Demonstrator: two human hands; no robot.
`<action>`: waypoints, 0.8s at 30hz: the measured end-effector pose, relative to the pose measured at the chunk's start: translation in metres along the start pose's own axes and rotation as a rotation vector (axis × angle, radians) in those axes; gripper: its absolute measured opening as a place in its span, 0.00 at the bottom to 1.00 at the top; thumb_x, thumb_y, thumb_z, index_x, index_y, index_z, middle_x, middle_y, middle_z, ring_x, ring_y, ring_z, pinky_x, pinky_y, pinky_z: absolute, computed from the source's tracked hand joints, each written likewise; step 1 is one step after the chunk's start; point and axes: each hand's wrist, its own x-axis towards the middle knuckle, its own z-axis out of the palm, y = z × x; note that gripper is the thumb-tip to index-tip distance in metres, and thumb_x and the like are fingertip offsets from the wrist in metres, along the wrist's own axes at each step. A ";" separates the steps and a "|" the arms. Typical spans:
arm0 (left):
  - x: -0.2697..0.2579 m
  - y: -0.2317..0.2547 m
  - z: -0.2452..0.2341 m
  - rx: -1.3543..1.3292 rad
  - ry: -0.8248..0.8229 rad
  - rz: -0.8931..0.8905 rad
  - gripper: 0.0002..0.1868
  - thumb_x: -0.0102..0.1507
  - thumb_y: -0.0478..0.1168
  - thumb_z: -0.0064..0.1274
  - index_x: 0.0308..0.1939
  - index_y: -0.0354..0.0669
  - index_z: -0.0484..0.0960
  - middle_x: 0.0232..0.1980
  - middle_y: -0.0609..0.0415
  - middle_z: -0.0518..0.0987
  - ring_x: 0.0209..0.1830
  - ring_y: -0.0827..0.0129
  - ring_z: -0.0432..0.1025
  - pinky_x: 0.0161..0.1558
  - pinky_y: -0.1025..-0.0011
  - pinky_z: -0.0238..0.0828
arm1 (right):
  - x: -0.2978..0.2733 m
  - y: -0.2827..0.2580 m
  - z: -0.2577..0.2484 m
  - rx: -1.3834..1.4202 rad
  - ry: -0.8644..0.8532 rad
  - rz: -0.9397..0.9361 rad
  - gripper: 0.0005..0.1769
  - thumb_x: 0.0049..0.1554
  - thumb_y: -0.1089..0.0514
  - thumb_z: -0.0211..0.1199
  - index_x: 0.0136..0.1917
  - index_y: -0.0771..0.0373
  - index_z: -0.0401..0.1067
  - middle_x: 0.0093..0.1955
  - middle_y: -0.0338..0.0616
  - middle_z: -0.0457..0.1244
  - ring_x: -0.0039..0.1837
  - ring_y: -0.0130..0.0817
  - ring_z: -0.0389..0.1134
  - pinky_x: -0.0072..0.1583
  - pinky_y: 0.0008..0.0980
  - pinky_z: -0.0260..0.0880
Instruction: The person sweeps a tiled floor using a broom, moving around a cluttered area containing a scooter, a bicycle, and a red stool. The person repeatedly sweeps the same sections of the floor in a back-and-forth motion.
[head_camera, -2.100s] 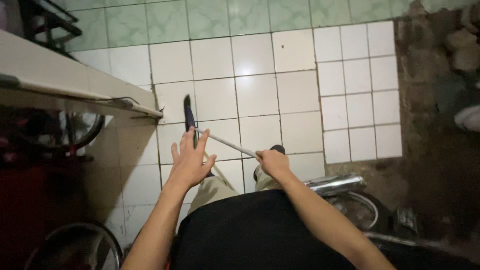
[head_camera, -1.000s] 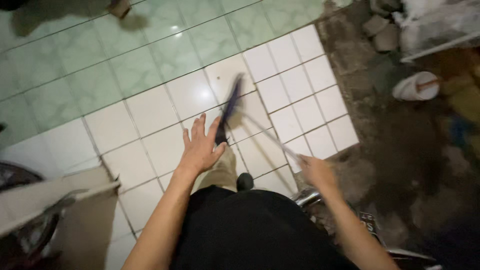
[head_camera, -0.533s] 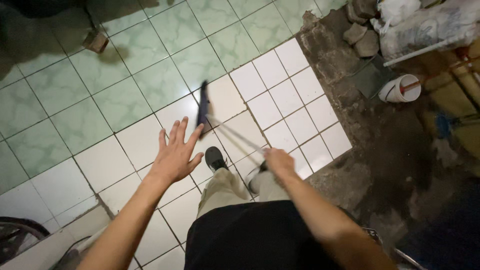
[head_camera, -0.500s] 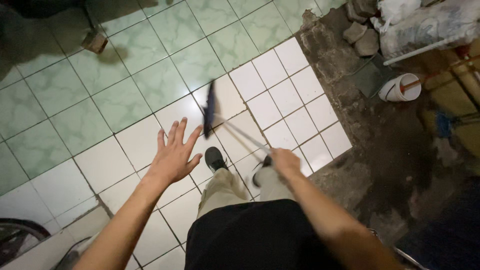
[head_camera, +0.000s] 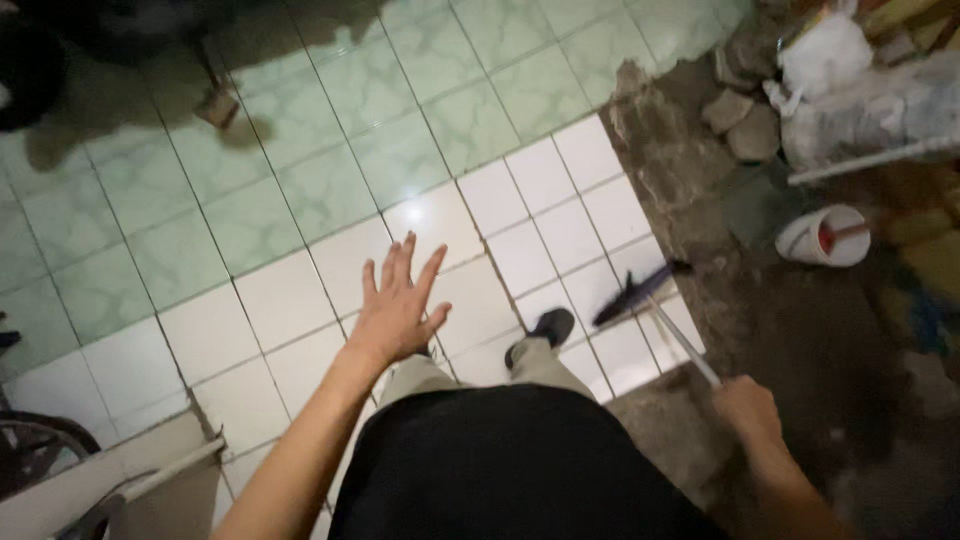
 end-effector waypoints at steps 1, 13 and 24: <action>0.015 0.012 -0.003 0.014 0.006 0.001 0.44 0.63 0.56 0.52 0.79 0.59 0.49 0.81 0.36 0.44 0.81 0.42 0.41 0.71 0.33 0.37 | 0.010 0.006 -0.008 0.000 0.016 -0.046 0.21 0.61 0.47 0.62 0.61 0.58 0.82 0.58 0.58 0.72 0.60 0.57 0.74 0.60 0.49 0.74; 0.120 0.126 -0.013 0.040 0.030 0.082 0.43 0.63 0.56 0.53 0.78 0.56 0.50 0.80 0.35 0.47 0.80 0.41 0.43 0.71 0.33 0.38 | 0.032 -0.171 -0.054 0.238 0.017 -0.480 0.20 0.62 0.42 0.56 0.64 0.43 0.77 0.54 0.51 0.72 0.57 0.53 0.73 0.58 0.50 0.74; 0.236 0.084 -0.031 -0.037 -0.026 0.173 0.44 0.62 0.55 0.53 0.78 0.55 0.51 0.81 0.34 0.44 0.80 0.41 0.41 0.70 0.32 0.36 | 0.092 -0.198 -0.119 0.142 0.004 -0.204 0.20 0.63 0.42 0.52 0.59 0.48 0.78 0.58 0.50 0.71 0.63 0.52 0.70 0.62 0.53 0.69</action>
